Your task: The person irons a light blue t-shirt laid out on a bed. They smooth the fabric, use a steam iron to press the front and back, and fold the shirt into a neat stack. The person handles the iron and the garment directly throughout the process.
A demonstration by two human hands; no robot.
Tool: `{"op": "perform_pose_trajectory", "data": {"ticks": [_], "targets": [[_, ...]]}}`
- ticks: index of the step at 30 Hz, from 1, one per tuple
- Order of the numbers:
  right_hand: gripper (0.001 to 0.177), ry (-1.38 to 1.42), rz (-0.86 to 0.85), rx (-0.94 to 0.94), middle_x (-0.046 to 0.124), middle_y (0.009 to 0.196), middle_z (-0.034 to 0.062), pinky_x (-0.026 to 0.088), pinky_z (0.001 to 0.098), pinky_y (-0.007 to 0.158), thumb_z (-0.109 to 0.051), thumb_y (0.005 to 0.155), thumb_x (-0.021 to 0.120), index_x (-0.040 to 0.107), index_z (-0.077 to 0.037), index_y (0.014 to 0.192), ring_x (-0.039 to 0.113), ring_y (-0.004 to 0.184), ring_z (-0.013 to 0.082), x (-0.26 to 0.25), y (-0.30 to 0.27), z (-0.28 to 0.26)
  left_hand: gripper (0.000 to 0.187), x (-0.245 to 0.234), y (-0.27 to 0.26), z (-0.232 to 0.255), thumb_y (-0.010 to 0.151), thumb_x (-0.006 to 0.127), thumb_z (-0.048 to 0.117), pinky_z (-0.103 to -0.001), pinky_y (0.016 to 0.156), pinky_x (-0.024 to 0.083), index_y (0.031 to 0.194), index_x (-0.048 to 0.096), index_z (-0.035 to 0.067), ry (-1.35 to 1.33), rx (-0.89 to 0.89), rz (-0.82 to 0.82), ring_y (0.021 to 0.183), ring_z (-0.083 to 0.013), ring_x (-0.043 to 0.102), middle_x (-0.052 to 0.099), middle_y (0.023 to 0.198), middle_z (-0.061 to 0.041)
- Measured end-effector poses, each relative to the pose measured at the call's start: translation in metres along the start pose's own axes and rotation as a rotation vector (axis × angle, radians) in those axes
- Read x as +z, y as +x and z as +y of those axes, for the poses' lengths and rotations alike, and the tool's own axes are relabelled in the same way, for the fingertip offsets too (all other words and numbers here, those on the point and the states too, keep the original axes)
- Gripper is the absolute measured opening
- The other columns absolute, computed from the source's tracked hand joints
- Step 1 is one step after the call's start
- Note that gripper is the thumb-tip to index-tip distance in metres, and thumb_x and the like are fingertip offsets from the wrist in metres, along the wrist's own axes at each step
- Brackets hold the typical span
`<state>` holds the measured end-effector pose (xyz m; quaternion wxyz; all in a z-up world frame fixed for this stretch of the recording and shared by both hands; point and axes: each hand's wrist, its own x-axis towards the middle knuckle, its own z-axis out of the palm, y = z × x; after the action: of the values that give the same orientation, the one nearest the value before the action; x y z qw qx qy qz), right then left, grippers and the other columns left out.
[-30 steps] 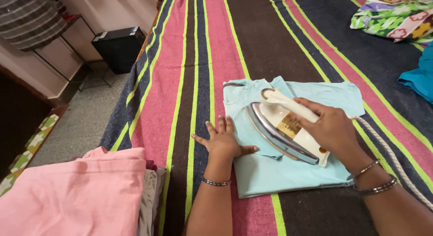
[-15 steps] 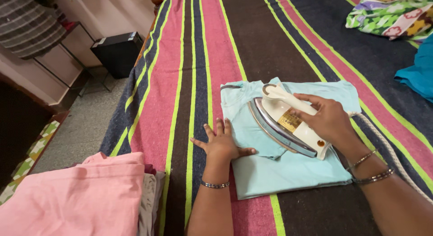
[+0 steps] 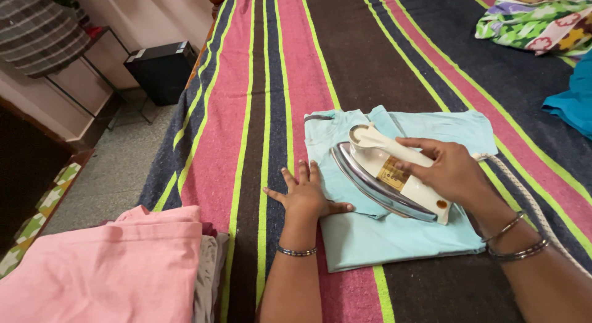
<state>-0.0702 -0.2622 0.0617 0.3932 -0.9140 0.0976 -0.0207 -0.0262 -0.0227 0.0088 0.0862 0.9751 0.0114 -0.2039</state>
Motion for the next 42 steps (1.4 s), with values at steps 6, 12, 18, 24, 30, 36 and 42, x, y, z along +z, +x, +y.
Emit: {"op": "perform_pose_trajectory", "data": {"ticks": [6, 12, 18, 24, 30, 36, 42], "targets": [[0.049, 0.072, -0.047, 0.038, 0.076, 0.078, 0.0083, 0.043, 0.0289, 0.053, -0.025, 0.085, 0.081, 0.073, -0.028, 0.133, 0.055, 0.057, 0.0091, 0.006, 0.002, 0.008, 0.132, -0.016, -0.012, -0.007, 0.063, 0.073, 0.085, -0.084, 0.111, -0.003, 0.162, 0.017, 0.019, 0.097, -0.03, 0.032, 0.157, -0.0364, 0.005, 0.011, 0.171, -0.004], [0.049, 0.168, 0.001, -0.143, 0.078, 0.083, -0.0026, 0.049, 0.0218, 0.052, -0.023, 0.082, 0.079, 0.071, -0.022, 0.13, 0.062, 0.06, 0.0004, 0.013, 0.006, 0.014, 0.052, -0.013, 0.004, -0.035, 0.096, 0.05, 0.062, -0.078, 0.117, 0.001, 0.131, 0.066, 0.027, -0.038, 0.0, 0.299, 0.146, -0.033, 0.037, 0.048, 0.153, -0.003], [0.049, 0.24, -0.083, -0.058, 0.079, 0.081, 0.0019, 0.045, 0.025, 0.051, -0.02, 0.083, 0.079, 0.073, -0.024, 0.131, 0.057, 0.057, 0.0037, 0.008, 0.008, 0.009, 0.036, -0.001, 0.024, -0.036, 0.099, 0.054, 0.047, -0.07, 0.119, 0.018, 0.113, 0.077, 0.024, -0.096, 0.031, 0.384, 0.126, -0.0295, 0.059, 0.067, 0.13, -0.004], [0.049, 0.175, -0.132, -0.122, 0.08, 0.082, 0.0028, 0.047, 0.0234, 0.052, -0.018, 0.082, 0.079, 0.073, -0.02, 0.131, 0.058, 0.059, 0.003, 0.006, 0.0, 0.006, 0.03, -0.002, 0.034, -0.044, 0.094, 0.061, 0.043, -0.065, 0.121, 0.022, 0.106, 0.08, 0.023, -0.119, -0.026, 0.441, 0.113, -0.0259, 0.068, 0.072, 0.119, -0.004], [0.051, 0.207, -0.231, -0.151, 0.081, 0.082, 0.0063, 0.049, 0.0243, 0.054, -0.013, 0.08, 0.08, 0.073, -0.016, 0.13, 0.063, 0.062, 0.0052, 0.005, 0.004, 0.014, 0.035, 0.001, 0.042, -0.047, 0.095, 0.059, 0.046, -0.058, 0.106, 0.041, 0.113, 0.074, 0.02, -0.271, -0.066, 0.509, 0.108, -0.0284, 0.07, 0.076, 0.11, -0.005], [0.053, 0.289, -0.337, -0.17, 0.081, 0.081, 0.0063, 0.05, 0.0222, 0.053, -0.009, 0.077, 0.081, 0.072, -0.011, 0.129, 0.064, 0.061, 0.0046, -0.002, 0.014, 0.032, 0.035, 0.0, 0.042, -0.046, 0.094, 0.061, 0.048, -0.048, 0.092, 0.054, 0.113, 0.075, 0.022, -0.252, -0.071, 0.489, 0.106, -0.0301, 0.07, 0.075, 0.111, -0.007], [0.056, 0.354, -0.386, -0.118, 0.076, 0.069, 0.0079, 0.043, 0.0244, 0.046, -0.004, 0.069, 0.085, 0.077, -0.007, 0.124, 0.055, 0.049, 0.0084, -0.018, 0.014, 0.047, 0.036, -0.005, 0.034, -0.041, 0.088, 0.066, 0.054, -0.047, 0.092, 0.053, 0.105, 0.081, 0.026, -0.248, -0.046, 0.455, 0.106, -0.0282, 0.07, 0.075, 0.11, -0.004]]}}
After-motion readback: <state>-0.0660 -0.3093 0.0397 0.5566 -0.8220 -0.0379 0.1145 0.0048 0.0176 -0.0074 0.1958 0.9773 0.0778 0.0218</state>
